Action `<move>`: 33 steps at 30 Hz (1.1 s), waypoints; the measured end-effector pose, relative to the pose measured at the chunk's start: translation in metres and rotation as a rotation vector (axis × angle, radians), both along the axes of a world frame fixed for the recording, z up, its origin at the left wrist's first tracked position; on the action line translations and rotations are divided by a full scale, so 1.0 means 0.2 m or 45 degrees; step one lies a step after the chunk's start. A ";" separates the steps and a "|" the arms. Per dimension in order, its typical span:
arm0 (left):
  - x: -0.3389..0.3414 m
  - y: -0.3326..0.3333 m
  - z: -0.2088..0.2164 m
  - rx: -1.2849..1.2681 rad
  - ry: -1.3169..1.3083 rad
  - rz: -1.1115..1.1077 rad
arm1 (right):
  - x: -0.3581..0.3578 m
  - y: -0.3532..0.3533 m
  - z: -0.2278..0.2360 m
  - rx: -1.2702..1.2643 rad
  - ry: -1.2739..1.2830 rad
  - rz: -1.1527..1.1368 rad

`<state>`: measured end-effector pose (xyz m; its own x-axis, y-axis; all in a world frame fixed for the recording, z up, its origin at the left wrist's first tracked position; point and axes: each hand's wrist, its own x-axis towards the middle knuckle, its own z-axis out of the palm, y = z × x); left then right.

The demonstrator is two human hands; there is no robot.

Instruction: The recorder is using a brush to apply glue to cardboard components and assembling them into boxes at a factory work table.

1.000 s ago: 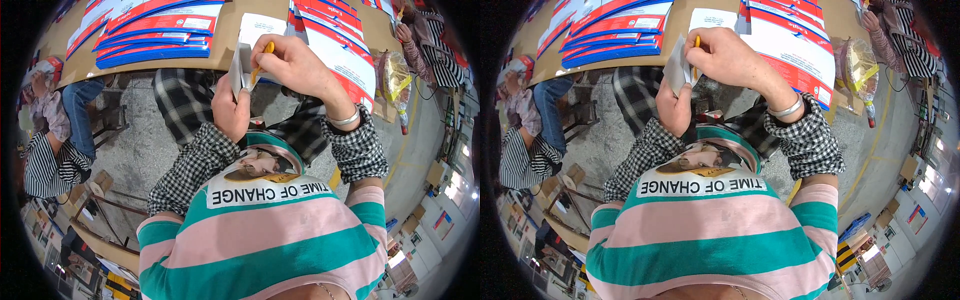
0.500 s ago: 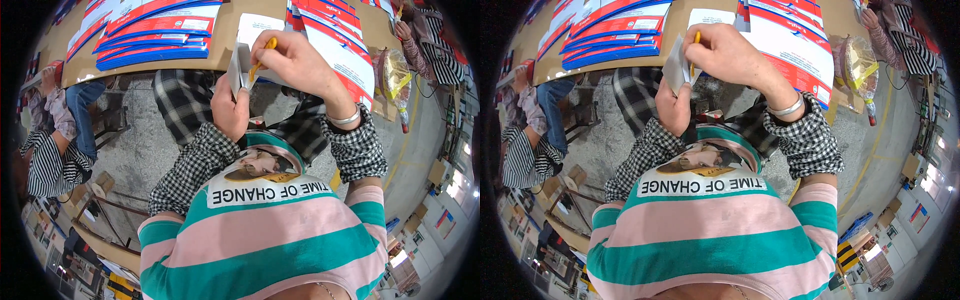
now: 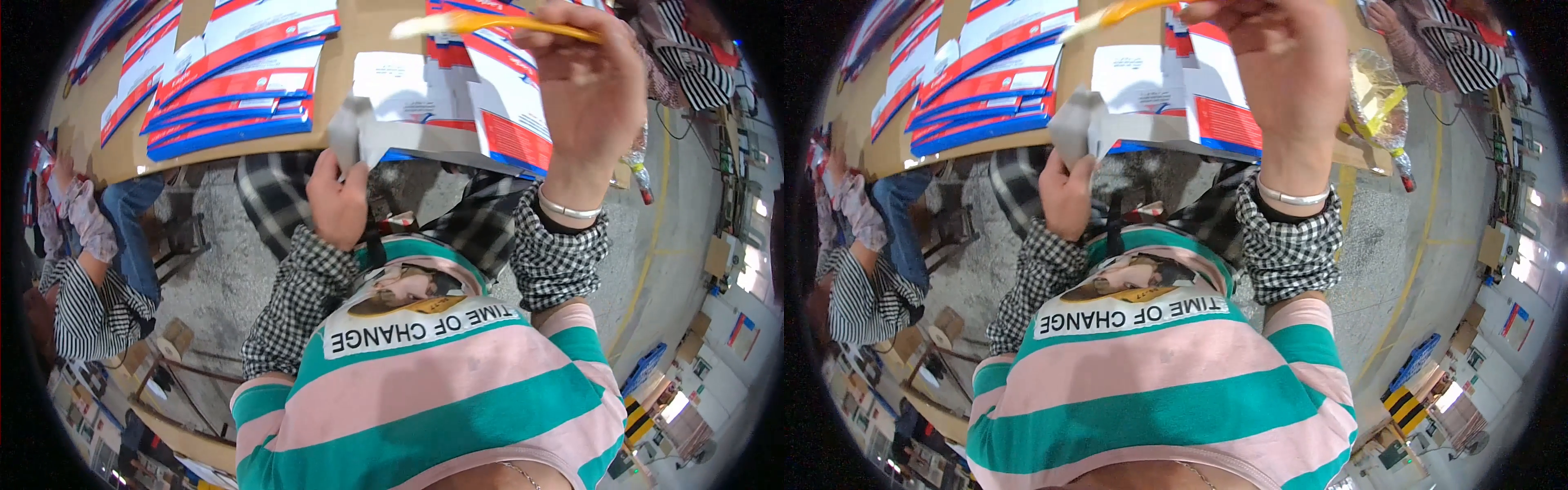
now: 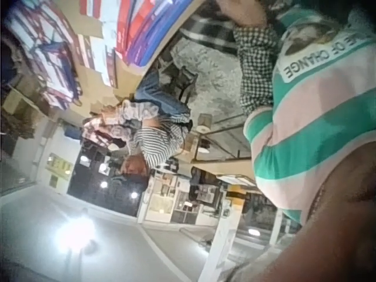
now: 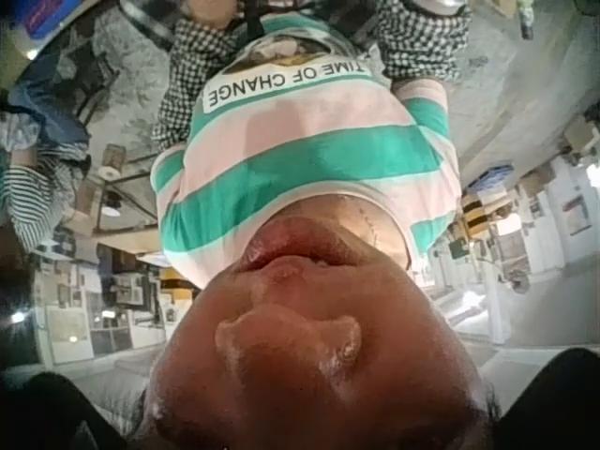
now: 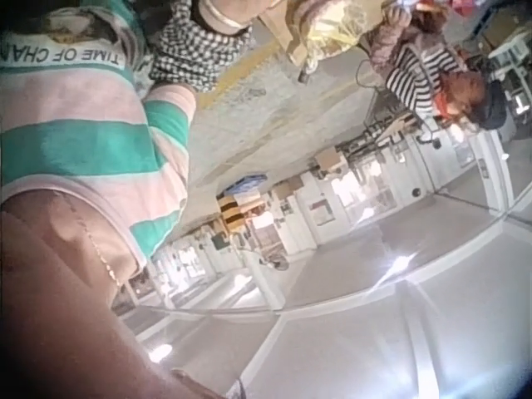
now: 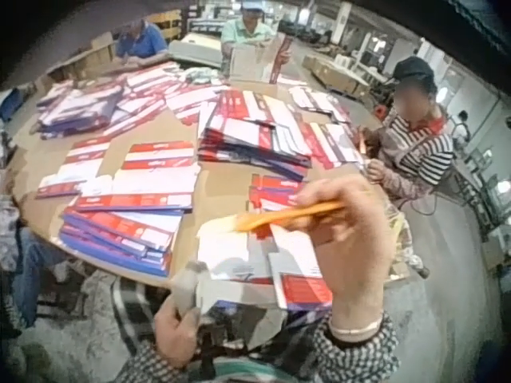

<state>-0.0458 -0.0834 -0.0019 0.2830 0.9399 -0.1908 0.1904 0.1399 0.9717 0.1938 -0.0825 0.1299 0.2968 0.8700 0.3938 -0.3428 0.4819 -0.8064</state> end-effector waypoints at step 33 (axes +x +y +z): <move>0.23 0.62 0.15 -0.829 1.030 -0.916 | 0.52 -0.90 -0.08 0.188 0.379 -0.795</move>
<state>0.0009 0.0412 0.0276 0.2764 0.2895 -0.9164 0.9285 0.1654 0.3324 0.2973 -0.2630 0.1144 0.8361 0.4459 0.3195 -0.1624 0.7575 -0.6323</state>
